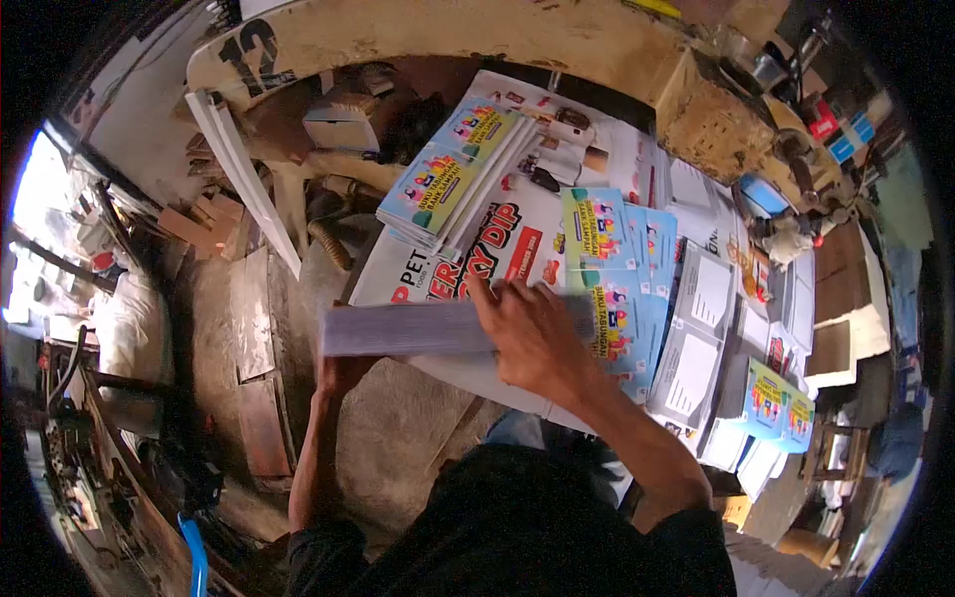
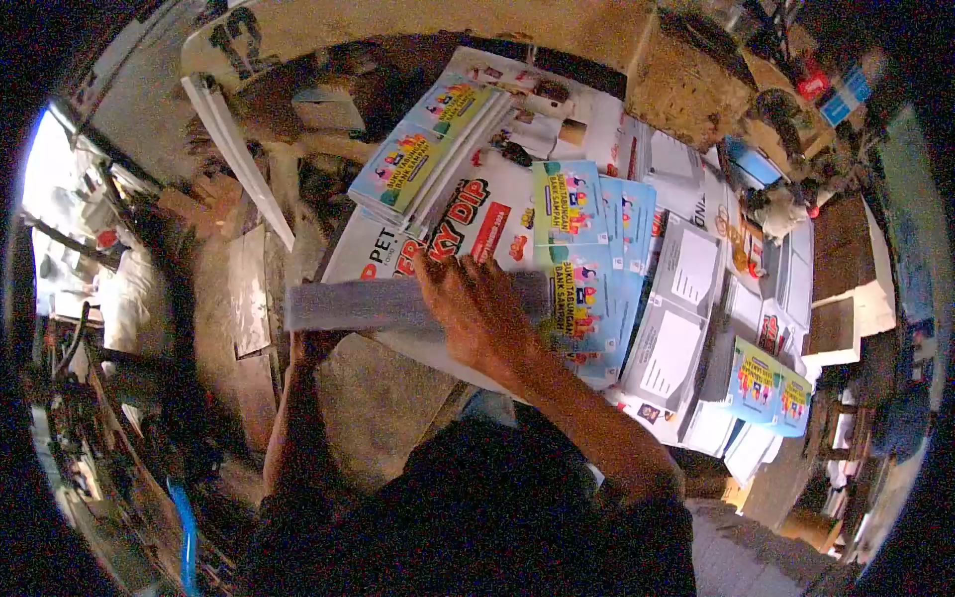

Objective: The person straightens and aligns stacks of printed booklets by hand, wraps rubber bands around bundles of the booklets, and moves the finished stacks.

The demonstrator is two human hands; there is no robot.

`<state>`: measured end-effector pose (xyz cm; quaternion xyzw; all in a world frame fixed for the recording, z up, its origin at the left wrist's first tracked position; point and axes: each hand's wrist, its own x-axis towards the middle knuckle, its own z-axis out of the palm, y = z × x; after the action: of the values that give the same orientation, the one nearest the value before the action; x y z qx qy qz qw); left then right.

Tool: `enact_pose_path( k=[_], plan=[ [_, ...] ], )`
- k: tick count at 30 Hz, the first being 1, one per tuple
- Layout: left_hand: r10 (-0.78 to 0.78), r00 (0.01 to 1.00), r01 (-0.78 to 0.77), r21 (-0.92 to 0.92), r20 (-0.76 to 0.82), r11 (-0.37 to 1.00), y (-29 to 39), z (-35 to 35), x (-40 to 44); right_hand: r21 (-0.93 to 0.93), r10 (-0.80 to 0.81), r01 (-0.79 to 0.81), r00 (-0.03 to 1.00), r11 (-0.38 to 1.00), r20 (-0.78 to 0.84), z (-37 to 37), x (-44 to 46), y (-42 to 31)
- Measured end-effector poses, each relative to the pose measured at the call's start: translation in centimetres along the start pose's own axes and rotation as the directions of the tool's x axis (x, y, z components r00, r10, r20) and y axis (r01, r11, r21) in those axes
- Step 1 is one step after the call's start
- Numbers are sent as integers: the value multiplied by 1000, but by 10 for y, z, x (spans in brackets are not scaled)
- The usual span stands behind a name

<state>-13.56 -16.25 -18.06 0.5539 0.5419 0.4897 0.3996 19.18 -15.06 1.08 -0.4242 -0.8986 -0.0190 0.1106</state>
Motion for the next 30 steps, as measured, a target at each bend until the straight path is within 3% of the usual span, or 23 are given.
enact_pose_path(
  k=[1, 3, 4, 5, 6, 7, 8, 9, 10, 12, 14, 15, 17, 18, 19, 21, 22, 23, 24, 25, 26, 29, 30],
  plan=[
    [96, 995, -95, 113, -2, 989, 8, -3, -1, 134, 36, -46, 997, 990, 71, 2, -7, -1],
    [285, 958, -266, 343, -6, 901, 26, -9, -3, 155, 60, -63, 998, 986, 23, -7, -19, -2],
    [-133, 991, 122, -355, -5, 927, 40, -14, 0, 225, 87, -67, 993, 972, -81, -4, -25, 1],
    [-421, 867, 430, -828, 266, 361, 56, -21, 5, 293, 117, -60, 976, 954, -181, -3, -28, 5],
    [-331, 933, 348, -597, 142, 723, 113, -24, 4, 401, 185, -108, 970, 910, -158, -20, -31, 4],
    [2, 999, -6, -111, -35, 994, 170, -25, -1, 395, 165, -92, 974, 914, -156, -21, -36, 7],
    [370, 929, -325, 447, -14, 833, 235, -12, -5, 574, 252, -131, 958, 808, -136, -21, -41, 10],
    [394, 914, -344, 327, -98, 880, 258, -4, -6, 732, 331, -158, 939, 663, -97, -21, -43, 8],
    [414, 892, -378, 203, -181, 903, 282, 3, -8, 769, 382, -150, 915, 622, -131, -24, -42, 3],
    [554, 829, -549, -75, 79, 832, 308, 13, -1, 797, 382, -154, 918, 584, -102, -10, -42, -3],
    [554, 814, -532, -158, 175, 832, 287, 39, 4, 820, 388, -240, 921, 520, 24, 18, -58, 4],
    [348, 926, -301, -268, 147, 915, 279, 57, -11, 824, 389, -285, 917, 489, 87, 33, -66, 8],
    [127, 981, -64, -377, 146, 924, 269, 78, -15, 432, 371, -404, 914, 806, 162, 44, -81, 11],
    [326, 928, -247, -362, 178, 899, 265, 84, -13, 431, 363, -398, 917, 810, 167, 44, -88, 8],
    [509, 834, -421, -352, 212, 836, 264, 89, -12, 494, 362, -341, 930, 800, 57, 42, -94, 6],
    [504, 847, -428, -343, 172, 836, 259, 106, -19, 595, 368, -199, 913, 779, -175, 34, -101, 6],
    [626, 779, -574, -349, 47, 741, 240, 121, -16, 635, 381, -123, 879, 762, -286, 32, -103, 5],
    [614, 788, -583, -284, 29, 761, 248, 117, -18, 668, 400, -44, 830, 742, -390, 32, -104, 2],
    [603, 798, -586, -219, 11, 780, 256, 112, -19, 775, 578, -246, 795, 582, -182, 37, -103, -1],
    [604, 797, -587, -217, 12, 780, 257, 111, -17, 776, 578, -244, 795, 582, -183, 45, -104, 1],
    [641, 768, -619, -274, -12, 736, 257, 112, -13, 893, 577, -144, 803, 426, -146, 55, -105, 6],
    [645, 758, -643, -274, -96, 715, 258, 121, -12, 868, 564, -278, 826, 412, -2, 49, -107, 11],
    [719, 684, -728, -184, -125, 660, 251, 119, -4, 668, 512, -269, 836, 694, -196, 45, -107, 7]
  ],
)
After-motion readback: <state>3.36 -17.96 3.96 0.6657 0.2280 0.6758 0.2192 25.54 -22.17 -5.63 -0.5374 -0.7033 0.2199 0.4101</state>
